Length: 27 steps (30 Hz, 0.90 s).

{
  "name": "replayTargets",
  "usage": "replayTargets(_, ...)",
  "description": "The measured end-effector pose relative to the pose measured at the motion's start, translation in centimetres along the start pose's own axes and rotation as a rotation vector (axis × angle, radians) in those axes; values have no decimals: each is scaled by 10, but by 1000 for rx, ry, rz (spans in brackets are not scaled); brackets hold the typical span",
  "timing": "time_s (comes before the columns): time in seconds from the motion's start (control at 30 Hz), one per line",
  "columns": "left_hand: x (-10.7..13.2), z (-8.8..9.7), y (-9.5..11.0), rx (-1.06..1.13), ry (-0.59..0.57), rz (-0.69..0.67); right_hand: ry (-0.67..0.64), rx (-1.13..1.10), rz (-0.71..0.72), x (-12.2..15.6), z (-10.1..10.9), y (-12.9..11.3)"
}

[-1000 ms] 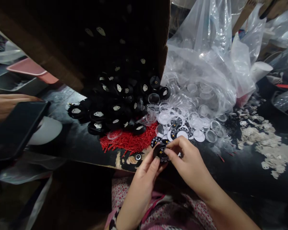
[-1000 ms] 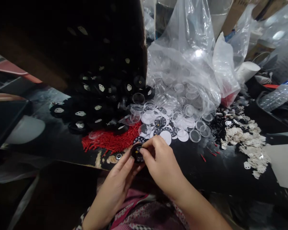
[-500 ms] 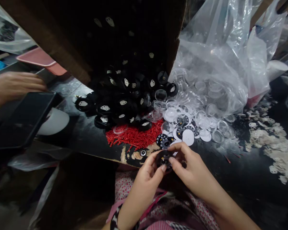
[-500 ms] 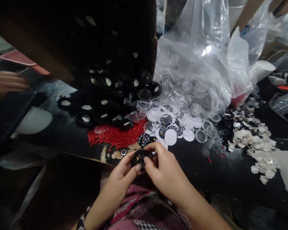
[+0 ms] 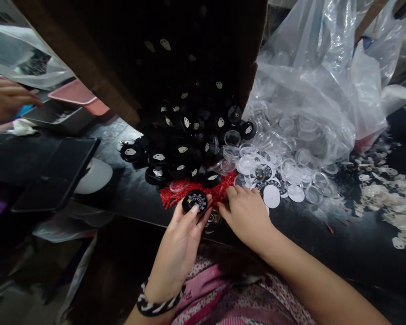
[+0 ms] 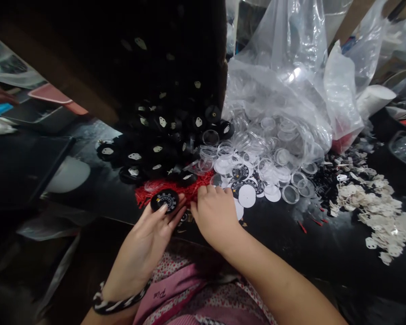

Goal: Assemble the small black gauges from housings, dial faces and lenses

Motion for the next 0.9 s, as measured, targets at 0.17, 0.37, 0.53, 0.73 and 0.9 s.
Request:
replayTargets(0.17, -1, -4, -1, 2, -6, -18, -11, 14, 0, 0, -3, 4)
replayTargets(0.37, 12, -1, -3, -29, 25, -11, -42, -134, -24, 5, -1, 14)
replayTargets(0.53, 4, -13, -7, -49, -54, -16, -24, -255, 24, 9, 1, 11)
replayTargets(0.73, 10, -6, -3, -27, 50, -39, -15, -262, 38, 14, -1, 12)
replayTargets(0.9, 24, 8, -2, -54, 104, -58, -36, -209, 9, 19, -4, 17)
Point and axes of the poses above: each hand's wrist, its own x-axis away from the middle knuckle, its own z-axis out of the back of the hand, y = z × x, the point moved 10 cm from there along -x, towards the middle knuckle, and after that the axes turned 5 degrees about -y, right-handed, at the moved point
